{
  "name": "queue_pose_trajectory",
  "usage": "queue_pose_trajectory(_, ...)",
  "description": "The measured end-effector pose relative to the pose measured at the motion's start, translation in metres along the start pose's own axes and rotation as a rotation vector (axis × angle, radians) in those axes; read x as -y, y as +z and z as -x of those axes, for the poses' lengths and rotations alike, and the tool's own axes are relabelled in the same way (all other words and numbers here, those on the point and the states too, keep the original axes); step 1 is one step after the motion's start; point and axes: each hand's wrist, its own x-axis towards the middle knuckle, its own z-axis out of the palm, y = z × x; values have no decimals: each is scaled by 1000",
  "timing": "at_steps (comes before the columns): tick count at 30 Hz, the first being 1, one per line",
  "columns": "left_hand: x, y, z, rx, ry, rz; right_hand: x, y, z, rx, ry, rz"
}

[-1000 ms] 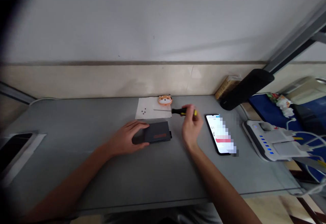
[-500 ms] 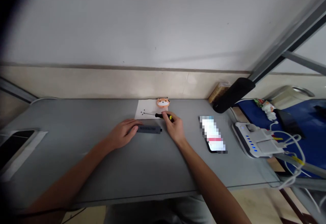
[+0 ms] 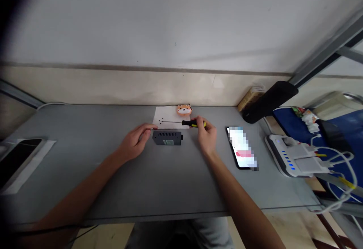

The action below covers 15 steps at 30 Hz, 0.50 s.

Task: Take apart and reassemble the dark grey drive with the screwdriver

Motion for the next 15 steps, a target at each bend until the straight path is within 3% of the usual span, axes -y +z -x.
queue_pose_trajectory(7, 5, 1, 5, -159, 235, -161, 8, -2, 5, 87, 20, -4)
queue_pose_trajectory(11, 5, 8, 4, -311, 442, -173, 6, -1, 6, 95, 9, -11)
queue_pose_trajectory(15, 3, 10, 1, -365, 541, -157, 2, 0, 5, 97, 9, -63)
